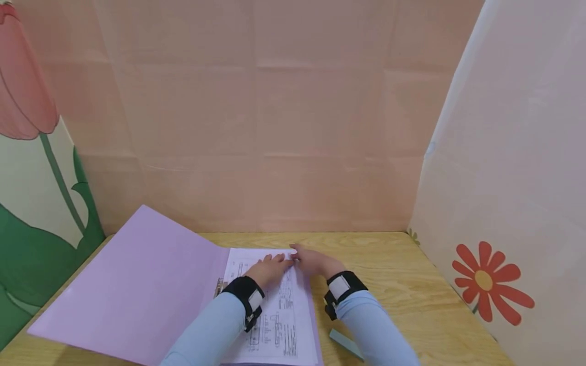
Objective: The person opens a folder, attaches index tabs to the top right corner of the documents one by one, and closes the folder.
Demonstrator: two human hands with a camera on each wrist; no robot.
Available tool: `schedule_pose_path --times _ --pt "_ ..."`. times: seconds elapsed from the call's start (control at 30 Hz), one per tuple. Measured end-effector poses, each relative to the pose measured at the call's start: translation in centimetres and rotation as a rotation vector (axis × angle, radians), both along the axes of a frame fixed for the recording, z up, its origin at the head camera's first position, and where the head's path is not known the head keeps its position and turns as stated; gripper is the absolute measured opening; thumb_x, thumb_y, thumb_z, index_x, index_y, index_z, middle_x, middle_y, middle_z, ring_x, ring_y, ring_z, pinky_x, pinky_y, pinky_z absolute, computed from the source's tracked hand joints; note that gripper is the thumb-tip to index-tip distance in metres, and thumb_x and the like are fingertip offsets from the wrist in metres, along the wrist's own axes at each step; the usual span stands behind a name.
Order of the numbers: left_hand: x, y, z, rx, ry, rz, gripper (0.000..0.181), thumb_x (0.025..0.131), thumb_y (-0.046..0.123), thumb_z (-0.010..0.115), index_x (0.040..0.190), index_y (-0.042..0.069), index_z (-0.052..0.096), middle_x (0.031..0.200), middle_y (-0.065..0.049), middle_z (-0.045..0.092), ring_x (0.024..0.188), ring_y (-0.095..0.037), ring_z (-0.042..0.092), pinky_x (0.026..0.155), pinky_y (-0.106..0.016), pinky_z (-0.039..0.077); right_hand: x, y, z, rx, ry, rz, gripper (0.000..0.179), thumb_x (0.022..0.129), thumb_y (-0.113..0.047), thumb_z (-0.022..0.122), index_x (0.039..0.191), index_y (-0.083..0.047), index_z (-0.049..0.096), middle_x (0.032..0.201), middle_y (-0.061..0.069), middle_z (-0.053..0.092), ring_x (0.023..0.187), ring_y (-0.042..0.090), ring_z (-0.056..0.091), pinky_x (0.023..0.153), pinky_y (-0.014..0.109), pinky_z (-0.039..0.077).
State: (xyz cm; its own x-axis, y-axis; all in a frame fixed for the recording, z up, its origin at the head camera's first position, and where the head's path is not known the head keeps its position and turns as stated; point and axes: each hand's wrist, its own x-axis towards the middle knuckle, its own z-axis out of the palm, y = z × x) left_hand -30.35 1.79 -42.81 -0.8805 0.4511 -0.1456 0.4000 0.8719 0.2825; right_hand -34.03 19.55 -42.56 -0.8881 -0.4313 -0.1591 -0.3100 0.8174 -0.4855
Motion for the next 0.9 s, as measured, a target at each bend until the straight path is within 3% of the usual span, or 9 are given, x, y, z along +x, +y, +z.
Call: schedule_pose_path --times 0.23,0.37,0.5,0.7,0.9 --pt "0.0 0.1 0.0 -0.011 0.012 -0.010 0.045 0.103 0.021 0.043 0.147 0.028 0.041 0.154 -0.004 0.037 0.143 -0.034 0.031 0.114 -0.055 0.029 -0.1 0.8 -0.1 0.061 0.056 0.048 0.051 0.100 -0.006 0.045 0.146 0.007 0.030 0.135 0.022 0.055 0.135 0.042 0.040 0.113 0.055 0.029" --pt "0.0 0.2 0.0 0.033 -0.022 0.010 0.043 0.104 0.023 0.042 0.146 0.028 0.043 0.155 -0.004 0.037 0.144 -0.034 0.029 0.115 -0.056 0.026 -0.3 2.4 -0.2 0.106 0.094 0.013 0.044 0.103 -0.014 0.043 0.142 0.006 0.041 0.134 0.022 0.057 0.134 0.043 0.041 0.111 0.056 0.030" --pt "0.2 0.2 0.3 0.047 -0.034 0.023 0.042 0.104 0.023 0.041 0.145 0.028 0.044 0.155 -0.004 0.037 0.144 -0.034 0.029 0.115 -0.055 0.025 -0.6 4.0 -0.1 0.152 0.155 -0.009 0.037 0.101 -0.008 0.045 0.135 0.007 0.049 0.134 0.025 0.055 0.130 0.046 0.044 0.108 0.057 0.034" --pt "0.6 0.2 0.6 0.035 -0.024 0.025 0.043 0.103 0.022 0.043 0.145 0.028 0.044 0.155 -0.004 0.036 0.144 -0.034 0.029 0.116 -0.055 0.025 -0.3 4.0 0.3 0.158 0.118 -0.129 0.037 0.099 -0.004 0.046 0.136 0.000 0.050 0.131 0.022 0.059 0.127 0.042 0.049 0.106 0.057 0.037" --pt "0.8 0.2 0.8 0.053 -0.020 0.023 0.042 0.104 0.024 0.042 0.145 0.028 0.044 0.155 -0.005 0.036 0.144 -0.034 0.029 0.116 -0.055 0.025 0.1 2.0 0.8 0.360 0.242 -0.091 0.039 0.095 -0.006 0.052 0.134 -0.007 0.055 0.129 0.017 0.061 0.120 0.037 0.057 0.101 0.053 0.044"
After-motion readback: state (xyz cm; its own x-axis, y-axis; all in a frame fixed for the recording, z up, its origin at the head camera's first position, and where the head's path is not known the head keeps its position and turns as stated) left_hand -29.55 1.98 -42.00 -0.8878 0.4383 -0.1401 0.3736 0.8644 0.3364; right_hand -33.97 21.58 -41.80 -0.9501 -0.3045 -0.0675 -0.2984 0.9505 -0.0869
